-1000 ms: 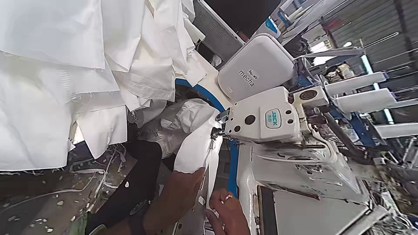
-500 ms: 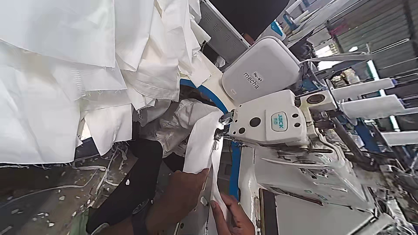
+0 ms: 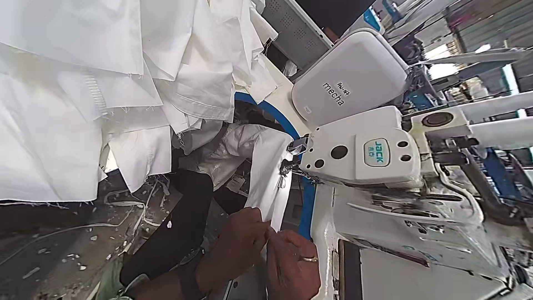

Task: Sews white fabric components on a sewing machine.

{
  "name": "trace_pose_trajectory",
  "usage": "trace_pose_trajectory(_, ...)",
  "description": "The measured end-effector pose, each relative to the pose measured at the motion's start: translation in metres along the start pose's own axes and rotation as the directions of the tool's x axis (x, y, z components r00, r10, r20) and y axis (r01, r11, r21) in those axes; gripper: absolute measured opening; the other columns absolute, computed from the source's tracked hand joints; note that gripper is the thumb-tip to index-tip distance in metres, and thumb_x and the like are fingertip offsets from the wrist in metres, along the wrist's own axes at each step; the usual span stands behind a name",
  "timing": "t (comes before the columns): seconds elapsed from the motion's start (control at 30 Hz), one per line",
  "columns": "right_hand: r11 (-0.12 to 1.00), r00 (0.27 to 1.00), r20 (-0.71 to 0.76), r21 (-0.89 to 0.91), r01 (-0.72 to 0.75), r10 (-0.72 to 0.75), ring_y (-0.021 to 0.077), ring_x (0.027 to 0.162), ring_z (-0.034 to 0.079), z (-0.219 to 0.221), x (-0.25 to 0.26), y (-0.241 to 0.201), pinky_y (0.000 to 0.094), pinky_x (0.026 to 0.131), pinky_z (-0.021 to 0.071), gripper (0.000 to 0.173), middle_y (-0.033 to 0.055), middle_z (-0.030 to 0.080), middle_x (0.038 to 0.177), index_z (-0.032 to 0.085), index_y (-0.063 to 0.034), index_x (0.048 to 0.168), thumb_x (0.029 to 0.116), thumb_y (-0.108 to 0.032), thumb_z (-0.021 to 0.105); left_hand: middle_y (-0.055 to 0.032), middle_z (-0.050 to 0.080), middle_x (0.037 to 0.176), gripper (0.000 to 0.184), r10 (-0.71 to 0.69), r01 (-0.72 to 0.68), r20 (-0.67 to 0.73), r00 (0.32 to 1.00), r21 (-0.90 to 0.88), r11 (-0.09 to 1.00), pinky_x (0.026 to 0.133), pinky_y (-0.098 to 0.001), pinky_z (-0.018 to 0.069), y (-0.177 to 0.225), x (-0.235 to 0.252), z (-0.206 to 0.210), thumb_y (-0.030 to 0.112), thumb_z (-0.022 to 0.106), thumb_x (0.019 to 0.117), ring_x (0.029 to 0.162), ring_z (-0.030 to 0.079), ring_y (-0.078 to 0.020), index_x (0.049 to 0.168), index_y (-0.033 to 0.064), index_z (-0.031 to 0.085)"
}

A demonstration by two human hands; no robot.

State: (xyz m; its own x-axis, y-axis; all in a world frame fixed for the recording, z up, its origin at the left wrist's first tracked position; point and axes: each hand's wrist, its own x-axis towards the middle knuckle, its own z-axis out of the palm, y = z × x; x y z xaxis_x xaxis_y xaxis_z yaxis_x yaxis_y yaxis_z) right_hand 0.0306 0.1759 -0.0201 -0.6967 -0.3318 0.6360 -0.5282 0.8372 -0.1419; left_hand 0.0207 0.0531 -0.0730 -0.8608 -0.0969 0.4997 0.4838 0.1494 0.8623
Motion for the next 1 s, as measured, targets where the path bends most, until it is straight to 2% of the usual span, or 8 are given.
trace_pose_trajectory(0.23, 0.998, 0.996, -0.086, -0.065, 0.016, -0.021, 0.0127, 0.093, 0.071, 0.021, 0.011, 0.018, 0.0166, 0.089, 0.0518, 0.02, 0.0088, 0.076, 0.091, 0.071, -0.0075, 0.08, 0.0944, -0.015, 0.059, -0.0052, 0.053, 0.062, 0.019, 0.14, -0.124, -0.066, 0.988, 0.202, 0.972, 0.057, -0.0281, 0.0435, -0.015, 0.026, 0.015, 0.006, 0.061, 0.0854, 0.062, 0.054, -0.019, 0.069, 0.0047, 0.069)
trace_pose_trajectory(0.37, 0.992, 0.997, -0.071, -0.124, -0.004, -0.005, 0.02, 0.093, 0.074, 0.026, 0.026, 0.025, 0.0228, 0.087, 0.0543, 0.022, 0.0117, 0.078, 0.093, 0.074, -0.0056, 0.079, 0.0922, -0.014, 0.058, -0.0116, 0.071, 0.1, 0.013, 0.09, -0.073, -0.042, 0.995, 0.301, 0.951, 0.08, -0.032, 0.0569, -0.014, 0.043, 0.019, 0.006, 0.062, 0.0867, 0.096, 0.067, -0.0264, 0.08, 0.0062, 0.073)
trace_pose_trajectory(0.47, 0.989, 0.998, -0.045, -0.141, -0.047, 0.041, 0.0233, 0.096, 0.075, 0.027, 0.029, 0.025, 0.0271, 0.086, 0.0569, 0.023, 0.0128, 0.078, 0.096, 0.076, -0.0029, 0.084, 0.092, -0.012, 0.057, -0.0134, 0.073, 0.104, 0.015, 0.125, -0.106, -0.027, 0.992, 0.367, 0.924, 0.078, -0.0307, 0.0578, -0.013, 0.045, 0.023, 0.007, 0.06, 0.0897, 0.094, 0.07, -0.0261, 0.087, 0.0051, 0.075)
trace_pose_trajectory(0.6, 0.985, 0.997, -0.008, -0.152, -0.081, 0.081, 0.0262, 0.097, 0.075, 0.027, 0.023, 0.022, 0.0311, 0.084, 0.0585, 0.024, 0.0148, 0.078, 0.102, 0.076, -0.0002, 0.092, 0.0923, -0.011, 0.055, -0.0173, 0.073, 0.106, 0.016, 0.126, -0.136, 0.054, 0.991, 0.312, 0.94, 0.097, -0.0395, 0.055, -0.013, 0.053, 0.015, 0.007, 0.057, 0.0907, 0.106, 0.07, -0.0321, 0.088, 0.0014, 0.072)
trace_pose_trajectory(0.7, 0.976, 0.996, 0.055, -0.208, -0.063, 0.076, 0.0328, 0.098, 0.074, 0.03, 0.02, 0.014, 0.0375, 0.079, 0.0599, 0.025, 0.0181, 0.076, 0.107, 0.077, 0.001, 0.097, 0.0888, -0.008, 0.055, -0.0193, 0.073, 0.095, 0.027, -0.139, 0.128, 0.076, 0.987, 0.134, 0.983, 0.089, -0.049, 0.0537, -0.016, 0.095, -0.01, 0.01, 0.05, 0.099, 0.096, 0.071, -0.0326, 0.101, -0.0061, 0.072)
trace_pose_trajectory(0.77, 0.964, 0.995, 0.065, -0.258, -0.058, 0.077, 0.0353, 0.099, 0.074, 0.033, 0.02, 0.006, 0.0393, 0.077, 0.06, 0.024, 0.0179, 0.076, 0.108, 0.079, -0.0013, 0.095, 0.0879, -0.005, 0.055, -0.015, 0.071, 0.102, 0.045, -0.453, 0.48, 0.23, 0.861, -0.078, 0.874, 0.091, -0.0402, 0.0523, -0.043, 0.139, -0.016, 0.029, 0.038, 0.1109, 0.098, 0.067, -0.0213, 0.115, -0.0028, 0.069)
trace_pose_trajectory(0.83, 0.956, 0.995, 0.06, -0.289, -0.055, 0.075, 0.0362, 0.097, 0.074, 0.034, 0.02, 0.0, 0.0405, 0.075, 0.0604, 0.022, 0.0177, 0.076, 0.107, 0.079, -0.0024, 0.091, 0.0867, -0.003, 0.057, -0.0003, 0.058, 0.074, 0.052, -0.605, 0.72, 0.405, 0.685, -0.253, 0.646, 0.059, -0.0231, 0.0464, -0.085, 0.174, 0.015, 0.048, 0.034, 0.1104, 0.063, 0.055, -0.0056, 0.091, 0.008, 0.06)
trace_pose_trajectory(1.0, 0.955, 0.994, 0.047, -0.285, -0.084, 0.102, 0.0335, 0.097, 0.075, 0.036, 0.022, 0.004, 0.0394, 0.074, 0.0602, 0.02, 0.0149, 0.077, 0.106, 0.079, -0.0034, 0.087, 0.0851, -0.004, 0.059, -0.0122, 0.064, 0.097, 0.015, -0.625, 0.742, 0.403, 0.668, -0.299, 0.6, 0.079, -0.0334, 0.0513, -0.109, 0.241, 0.051, 0.005, 0.064, 0.0969, 0.083, 0.06, -0.0144, 0.107, -0.0066, 0.063)
